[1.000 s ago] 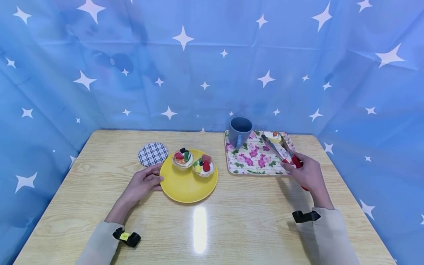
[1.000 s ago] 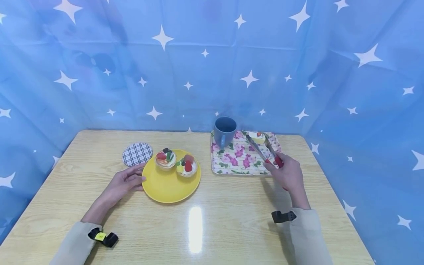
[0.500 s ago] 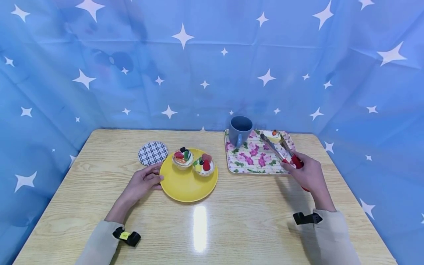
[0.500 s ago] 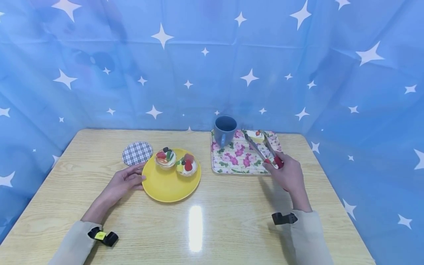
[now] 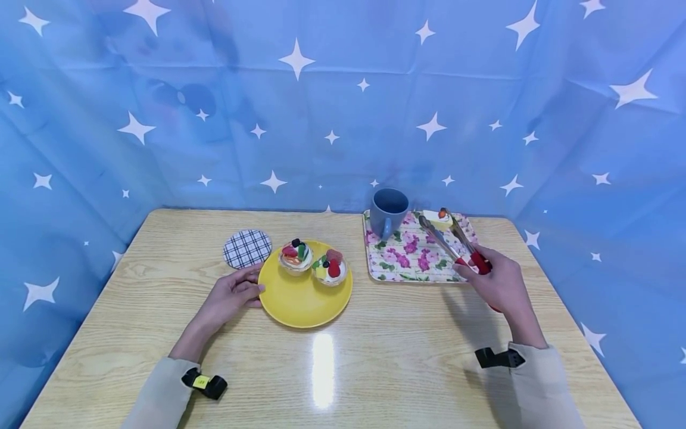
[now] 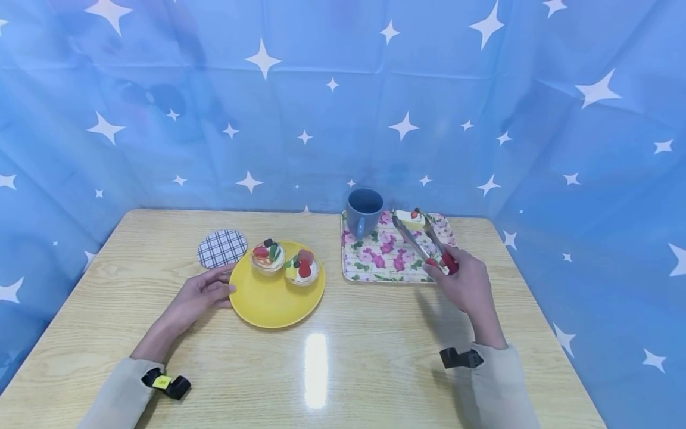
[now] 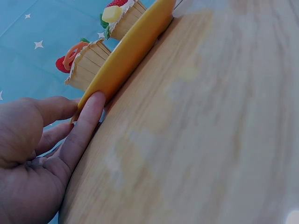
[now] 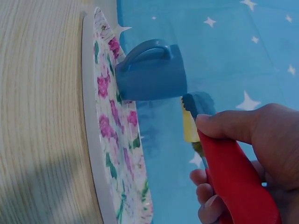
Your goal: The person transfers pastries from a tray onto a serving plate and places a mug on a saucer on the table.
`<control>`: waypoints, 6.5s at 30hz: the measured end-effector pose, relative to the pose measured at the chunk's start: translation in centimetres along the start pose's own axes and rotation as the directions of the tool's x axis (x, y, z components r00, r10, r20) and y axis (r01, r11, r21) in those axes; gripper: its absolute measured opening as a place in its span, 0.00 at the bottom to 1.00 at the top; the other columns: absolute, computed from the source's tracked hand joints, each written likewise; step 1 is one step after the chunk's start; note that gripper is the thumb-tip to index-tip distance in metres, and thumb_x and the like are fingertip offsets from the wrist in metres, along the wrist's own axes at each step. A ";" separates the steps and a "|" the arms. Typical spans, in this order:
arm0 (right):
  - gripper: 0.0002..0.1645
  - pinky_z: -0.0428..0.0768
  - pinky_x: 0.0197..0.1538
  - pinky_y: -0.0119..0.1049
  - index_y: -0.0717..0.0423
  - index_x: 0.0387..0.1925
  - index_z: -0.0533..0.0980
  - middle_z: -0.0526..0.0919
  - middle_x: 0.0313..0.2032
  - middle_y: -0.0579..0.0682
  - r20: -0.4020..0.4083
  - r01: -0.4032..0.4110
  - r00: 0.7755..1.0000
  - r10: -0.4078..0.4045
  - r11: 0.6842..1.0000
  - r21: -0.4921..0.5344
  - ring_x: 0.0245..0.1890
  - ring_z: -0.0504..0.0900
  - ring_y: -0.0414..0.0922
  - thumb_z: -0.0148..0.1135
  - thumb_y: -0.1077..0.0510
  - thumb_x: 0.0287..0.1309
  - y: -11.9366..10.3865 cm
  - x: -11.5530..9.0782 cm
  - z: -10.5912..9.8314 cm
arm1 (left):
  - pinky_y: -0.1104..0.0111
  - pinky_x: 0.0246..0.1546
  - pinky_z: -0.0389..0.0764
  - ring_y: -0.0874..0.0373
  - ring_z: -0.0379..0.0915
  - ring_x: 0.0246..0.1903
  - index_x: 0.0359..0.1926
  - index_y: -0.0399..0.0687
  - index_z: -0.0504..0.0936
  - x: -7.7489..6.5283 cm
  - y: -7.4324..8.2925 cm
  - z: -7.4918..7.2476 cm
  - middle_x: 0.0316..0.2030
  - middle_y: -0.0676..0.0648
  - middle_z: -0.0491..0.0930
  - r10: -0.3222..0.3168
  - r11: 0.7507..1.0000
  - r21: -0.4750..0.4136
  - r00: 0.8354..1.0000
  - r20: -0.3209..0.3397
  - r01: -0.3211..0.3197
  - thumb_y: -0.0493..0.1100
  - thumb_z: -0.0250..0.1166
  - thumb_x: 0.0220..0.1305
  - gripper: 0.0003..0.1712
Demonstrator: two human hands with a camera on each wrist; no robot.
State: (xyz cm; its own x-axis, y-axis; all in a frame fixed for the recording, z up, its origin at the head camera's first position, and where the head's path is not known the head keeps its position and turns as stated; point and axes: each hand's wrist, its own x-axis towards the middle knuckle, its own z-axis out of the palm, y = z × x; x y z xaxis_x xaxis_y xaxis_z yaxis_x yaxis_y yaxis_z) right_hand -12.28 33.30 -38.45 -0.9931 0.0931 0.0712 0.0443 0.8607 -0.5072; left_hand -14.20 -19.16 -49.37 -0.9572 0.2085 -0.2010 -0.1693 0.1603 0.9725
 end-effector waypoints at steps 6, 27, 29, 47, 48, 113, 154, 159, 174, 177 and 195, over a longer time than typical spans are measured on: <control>0.46 0.75 0.29 0.34 0.63 0.74 0.65 0.80 0.49 0.69 0.001 0.005 1.000 -0.005 1.000 -0.007 0.38 0.77 0.55 0.63 0.39 0.68 -0.4 -0.3 -0.3 | 0.62 0.46 0.92 0.62 0.85 0.46 0.77 0.47 0.65 -0.1 -0.1 0.0 0.56 0.35 0.75 0.032 0.999 -0.043 0.999 0.025 -0.031 0.36 0.63 0.72 0.35; 0.39 0.65 0.22 0.33 0.61 0.70 0.72 0.74 0.33 0.57 -0.002 0.074 0.997 -0.074 0.997 0.006 0.28 0.67 0.48 0.66 0.41 0.67 -2.7 -1.2 -0.5 | 0.62 0.47 0.92 0.61 0.85 0.46 0.77 0.49 0.66 0.0 -0.2 -0.1 0.57 0.35 0.74 0.016 0.998 -0.056 1.000 0.024 -0.015 0.37 0.65 0.71 0.36; 0.40 0.68 0.23 0.33 0.62 0.69 0.72 0.77 0.36 0.59 0.000 0.078 0.997 -0.078 0.997 0.010 0.30 0.70 0.49 0.66 0.41 0.67 -3.0 -1.3 -0.5 | 0.62 0.47 0.92 0.61 0.85 0.46 0.77 0.49 0.66 0.0 -0.2 -0.1 0.57 0.35 0.74 0.017 0.998 -0.056 1.000 0.023 -0.016 0.38 0.65 0.71 0.35; 0.39 0.67 0.23 0.32 0.60 0.69 0.73 0.79 0.36 0.58 0.007 0.143 0.990 -0.143 0.990 0.005 0.29 0.69 0.47 0.71 0.44 0.64 -5.1 -2.3 0.0 | 0.62 0.47 0.92 0.62 0.85 0.45 0.77 0.48 0.65 -0.2 0.0 0.0 0.56 0.36 0.74 0.034 0.998 -0.045 0.999 0.024 -0.033 0.37 0.64 0.72 0.36; 0.39 0.67 0.23 0.32 0.60 0.68 0.73 0.80 0.36 0.58 0.005 0.150 0.989 -0.150 0.989 0.006 0.29 0.69 0.47 0.71 0.44 0.63 -5.3 -2.3 0.0 | 0.63 0.46 0.92 0.62 0.85 0.45 0.77 0.48 0.65 -0.2 0.0 0.0 0.55 0.36 0.74 0.034 0.998 -0.046 0.999 0.021 -0.033 0.37 0.64 0.72 0.35; 0.37 0.67 0.28 0.30 0.51 0.67 0.77 0.85 0.44 0.51 0.163 0.345 0.924 -0.346 0.938 0.033 0.31 0.70 0.42 0.76 0.48 0.57 -11.8 -4.4 6.6 | 0.62 0.47 0.92 0.62 0.84 0.47 0.77 0.49 0.65 0.0 0.0 -0.1 0.57 0.35 0.74 0.023 0.998 -0.054 0.999 0.033 -0.022 0.37 0.63 0.73 0.35; 0.33 0.67 0.25 0.26 0.45 0.64 0.79 0.79 0.32 0.47 0.292 0.424 0.848 -0.442 0.897 0.127 0.27 0.69 0.39 0.76 0.46 0.58 -14.4 -5.9 10.2 | 0.62 0.47 0.92 0.62 0.85 0.47 0.77 0.51 0.65 0.1 -0.1 -0.2 0.58 0.35 0.74 0.011 0.999 -0.041 1.000 0.024 -0.010 0.37 0.64 0.72 0.35; 0.33 0.68 0.26 0.26 0.44 0.64 0.79 0.81 0.33 0.47 0.303 0.429 0.842 -0.446 0.895 0.124 0.28 0.70 0.39 0.76 0.45 0.57 -14.3 -6.1 10.7 | 0.62 0.47 0.92 0.62 0.85 0.47 0.78 0.50 0.64 0.1 -0.1 -0.1 0.58 0.35 0.74 0.012 0.999 -0.033 1.000 0.023 -0.011 0.38 0.64 0.72 0.36; 0.33 0.70 0.28 0.27 0.44 0.65 0.78 0.81 0.36 0.44 0.348 0.421 0.841 -0.415 0.905 0.062 0.30 0.71 0.38 0.75 0.45 0.58 -13.9 -6.1 12.0 | 0.62 0.47 0.92 0.61 0.85 0.47 0.78 0.50 0.64 0.2 -0.1 -0.3 0.58 0.35 0.74 0.013 0.999 -0.033 1.000 0.025 -0.012 0.38 0.64 0.72 0.36; 0.34 0.70 0.28 0.27 0.43 0.65 0.78 0.81 0.37 0.44 0.359 0.409 0.844 -0.397 0.911 0.047 0.30 0.71 0.38 0.75 0.44 0.58 -13.9 -6.0 12.2 | 0.61 0.47 0.92 0.61 0.85 0.47 0.77 0.50 0.64 0.1 -0.1 -0.2 0.58 0.35 0.74 0.016 0.999 -0.041 0.999 0.028 -0.015 0.38 0.64 0.72 0.36; 0.37 0.71 0.31 0.30 0.47 0.65 0.78 0.79 0.36 0.44 0.368 0.396 0.848 -0.381 0.917 0.035 0.32 0.71 0.39 0.77 0.46 0.54 -13.6 -6.1 12.9 | 0.63 0.47 0.92 0.63 0.84 0.47 0.77 0.52 0.65 0.1 0.0 -0.2 0.58 0.36 0.73 0.000 1.000 -0.022 1.000 0.023 0.000 0.38 0.64 0.72 0.35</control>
State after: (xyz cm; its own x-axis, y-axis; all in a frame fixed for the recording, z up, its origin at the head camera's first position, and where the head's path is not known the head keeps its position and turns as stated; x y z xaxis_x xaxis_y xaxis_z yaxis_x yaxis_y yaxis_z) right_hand -8.22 14.59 -43.03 -0.8992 -0.4329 -0.0626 -0.3568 0.8087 -0.4675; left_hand -14.31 -19.36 -49.37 -0.9516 0.2307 -0.2032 -0.1745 0.1389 0.9748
